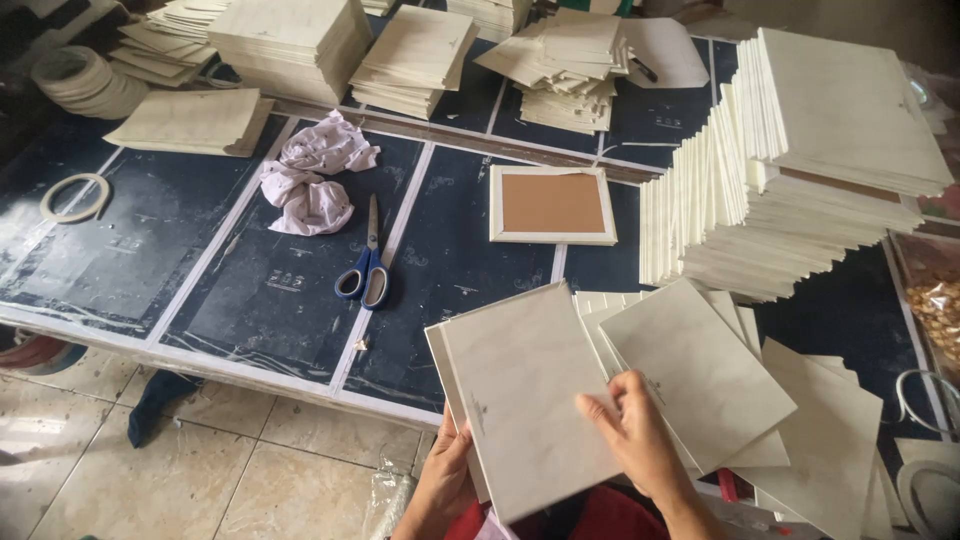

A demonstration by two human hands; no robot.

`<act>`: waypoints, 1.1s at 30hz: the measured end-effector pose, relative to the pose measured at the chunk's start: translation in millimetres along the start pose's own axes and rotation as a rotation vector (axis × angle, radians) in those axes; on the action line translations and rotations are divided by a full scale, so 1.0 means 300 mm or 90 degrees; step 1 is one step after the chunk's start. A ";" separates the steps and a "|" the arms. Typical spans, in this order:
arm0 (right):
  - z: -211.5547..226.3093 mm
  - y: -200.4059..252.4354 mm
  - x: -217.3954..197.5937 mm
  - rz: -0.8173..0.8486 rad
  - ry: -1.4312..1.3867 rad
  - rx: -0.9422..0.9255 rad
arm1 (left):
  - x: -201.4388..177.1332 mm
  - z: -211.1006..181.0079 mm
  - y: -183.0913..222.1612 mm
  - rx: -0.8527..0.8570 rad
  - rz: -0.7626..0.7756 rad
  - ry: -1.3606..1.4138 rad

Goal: The person is sorting and stacking white cards or envelopes on a production table, inspecting each piece before adding it to a pile.

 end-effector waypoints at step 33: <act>0.039 0.006 -0.393 -0.167 -0.395 -0.118 | 0.151 -0.200 0.102 -0.126 -0.325 -0.222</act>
Point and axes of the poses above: each hand's wrist, its own y-axis away from the middle knuckle, its own x-axis out of the palm, z = x × y, the point moved 5 cm from there along -y, towards the middle knuckle, and after that the axes turned 6 degrees about -z, right-handed, at the moved point
